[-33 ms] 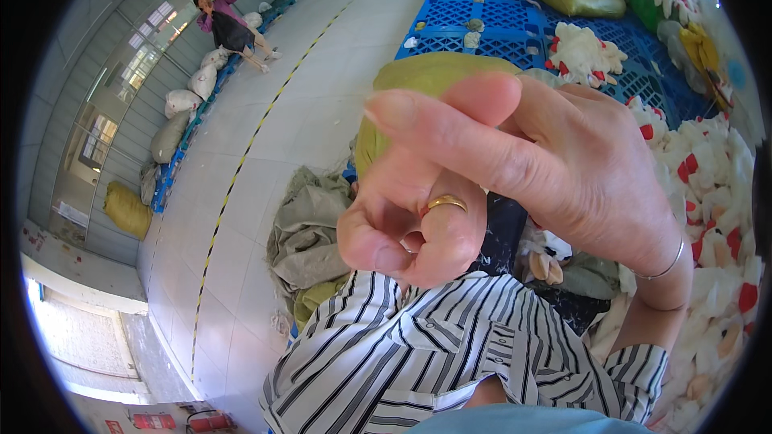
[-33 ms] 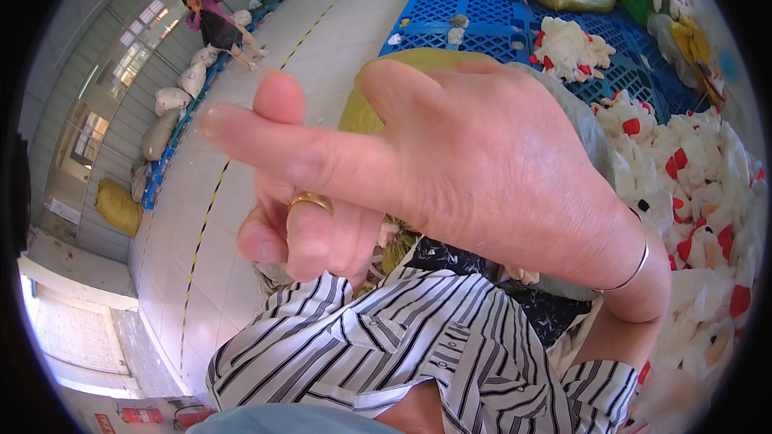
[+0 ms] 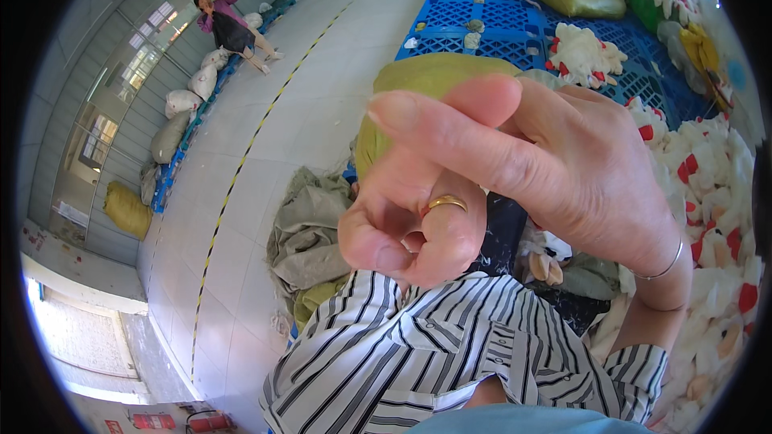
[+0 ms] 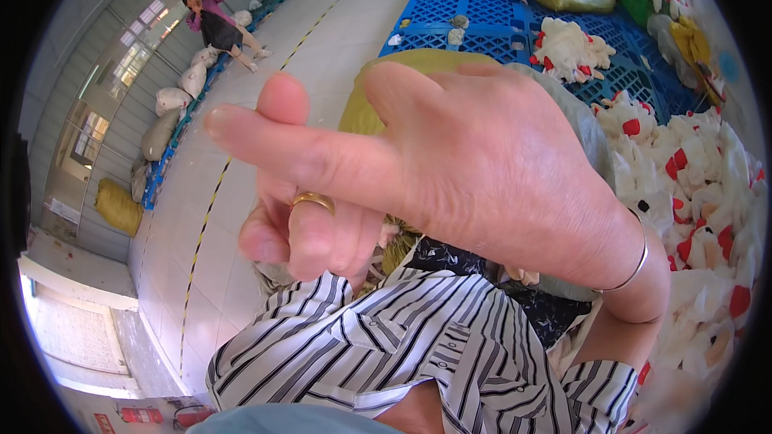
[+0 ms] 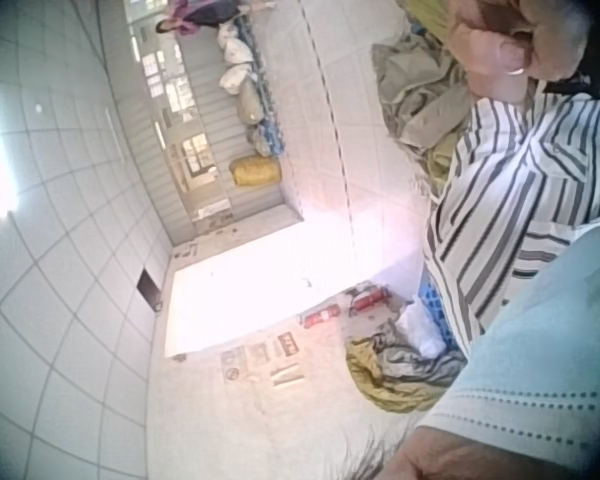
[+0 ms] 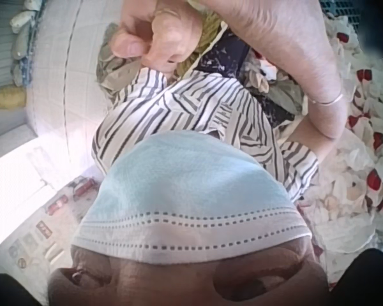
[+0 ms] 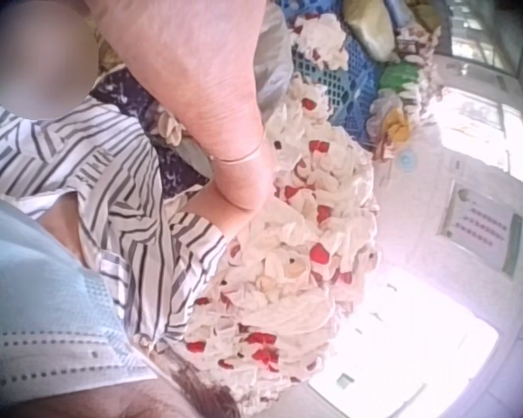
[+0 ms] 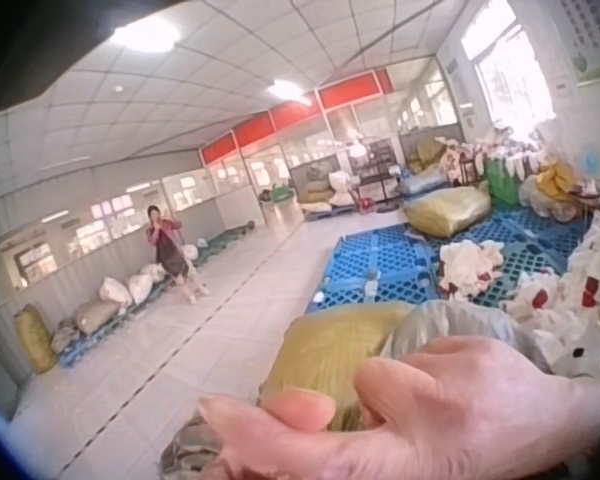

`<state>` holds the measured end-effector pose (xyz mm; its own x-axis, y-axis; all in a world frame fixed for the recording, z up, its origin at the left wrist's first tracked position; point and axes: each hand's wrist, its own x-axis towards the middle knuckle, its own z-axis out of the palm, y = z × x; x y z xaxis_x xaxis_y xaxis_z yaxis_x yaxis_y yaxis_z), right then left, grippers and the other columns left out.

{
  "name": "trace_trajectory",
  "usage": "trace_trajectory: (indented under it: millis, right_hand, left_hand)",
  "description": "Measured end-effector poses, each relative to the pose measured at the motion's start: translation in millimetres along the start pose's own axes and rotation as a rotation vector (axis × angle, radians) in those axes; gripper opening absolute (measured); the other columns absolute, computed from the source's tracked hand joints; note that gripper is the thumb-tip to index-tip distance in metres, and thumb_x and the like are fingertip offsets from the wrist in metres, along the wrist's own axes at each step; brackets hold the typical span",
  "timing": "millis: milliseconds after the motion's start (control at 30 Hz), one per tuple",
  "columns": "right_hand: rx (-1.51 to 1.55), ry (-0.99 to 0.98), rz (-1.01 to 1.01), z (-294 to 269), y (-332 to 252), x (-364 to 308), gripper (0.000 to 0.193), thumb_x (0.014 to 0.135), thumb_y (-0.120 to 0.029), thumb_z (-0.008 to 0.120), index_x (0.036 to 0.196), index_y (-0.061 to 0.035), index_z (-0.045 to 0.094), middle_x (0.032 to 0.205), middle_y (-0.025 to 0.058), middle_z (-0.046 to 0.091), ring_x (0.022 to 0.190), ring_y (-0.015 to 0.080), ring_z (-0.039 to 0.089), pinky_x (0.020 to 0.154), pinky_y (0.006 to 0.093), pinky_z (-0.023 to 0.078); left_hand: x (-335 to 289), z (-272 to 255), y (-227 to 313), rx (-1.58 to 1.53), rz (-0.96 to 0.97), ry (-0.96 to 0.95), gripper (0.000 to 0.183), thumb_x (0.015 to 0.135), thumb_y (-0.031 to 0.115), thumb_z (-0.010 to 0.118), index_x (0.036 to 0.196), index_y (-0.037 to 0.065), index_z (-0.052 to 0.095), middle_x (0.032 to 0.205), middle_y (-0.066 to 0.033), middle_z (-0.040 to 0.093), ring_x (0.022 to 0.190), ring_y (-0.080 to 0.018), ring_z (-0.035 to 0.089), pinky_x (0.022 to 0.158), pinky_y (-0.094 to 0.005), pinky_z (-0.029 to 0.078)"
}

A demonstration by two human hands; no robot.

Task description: The person sits on the floor and repeatedly handles white stuffed toys, turning them inside out and adjusting red fabric pieces on the feet. The person manipulates the toys by hand, flipping and reshaping them while surrounded by large piles of similar items.

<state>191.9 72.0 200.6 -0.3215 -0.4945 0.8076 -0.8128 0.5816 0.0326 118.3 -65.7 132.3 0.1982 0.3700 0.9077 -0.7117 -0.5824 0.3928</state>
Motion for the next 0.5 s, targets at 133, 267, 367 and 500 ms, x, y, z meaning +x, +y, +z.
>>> trace_trajectory:
  millis: [133, 267, 367, 500]
  right_hand:
    - [-0.138, -0.190, 0.038, -9.3, -1.6, -5.3, 0.097, 0.047, -0.023, 0.071, 0.141, -0.0137, 0.047, 0.095, 0.0136, 0.066, 0.071, 0.0271, 0.067, 0.058, 0.0301, 0.054]
    - [-0.115, -0.189, 0.091, -7.9, -7.0, -7.3, 0.085, 0.062, -0.010, 0.067, 0.143, -0.0232, 0.045, 0.093, 0.0081, 0.064, 0.074, 0.0266, 0.067, 0.058, 0.0318, 0.054]
    - [-0.086, -0.147, 0.090, -7.1, -8.4, -8.8, 0.081, 0.066, -0.009, 0.065, 0.143, -0.0234, 0.045, 0.087, 0.0071, 0.062, 0.071, 0.0261, 0.065, 0.057, 0.0320, 0.053]
    - [-0.084, -0.130, 0.111, -5.1, -12.0, -11.6, 0.079, 0.068, -0.007, 0.065, 0.143, -0.0233, 0.045, 0.082, 0.0066, 0.061, 0.068, 0.0255, 0.064, 0.054, 0.0324, 0.051]
  left_hand:
    - [-0.4, 3.2, 0.3, 0.068, 0.002, 0.030, 0.106, 0.077, -0.002, 0.050, 0.145, 0.002, -0.030, 0.065, -0.0070, 0.052, 0.046, -0.0095, 0.044, 0.039, -0.0191, 0.032]
    - [0.2, 0.6, 1.8, 0.085, -0.025, -0.005, 0.105, 0.075, -0.002, 0.050, 0.147, 0.000, -0.026, 0.063, -0.0064, 0.050, 0.046, -0.0101, 0.044, 0.038, -0.0204, 0.030]
    - [-2.0, 3.8, -2.5, 0.087, -0.006, 0.042, 0.104, 0.074, -0.003, 0.050, 0.148, -0.001, -0.024, 0.061, -0.0056, 0.049, 0.045, -0.0102, 0.043, 0.037, -0.0210, 0.030]
    - [-2.4, 11.6, 1.2, 0.130, -0.072, 0.142, 0.095, 0.084, 0.001, 0.047, 0.151, 0.009, -0.020, 0.057, -0.0042, 0.047, 0.041, -0.0096, 0.038, 0.037, -0.0235, 0.027]
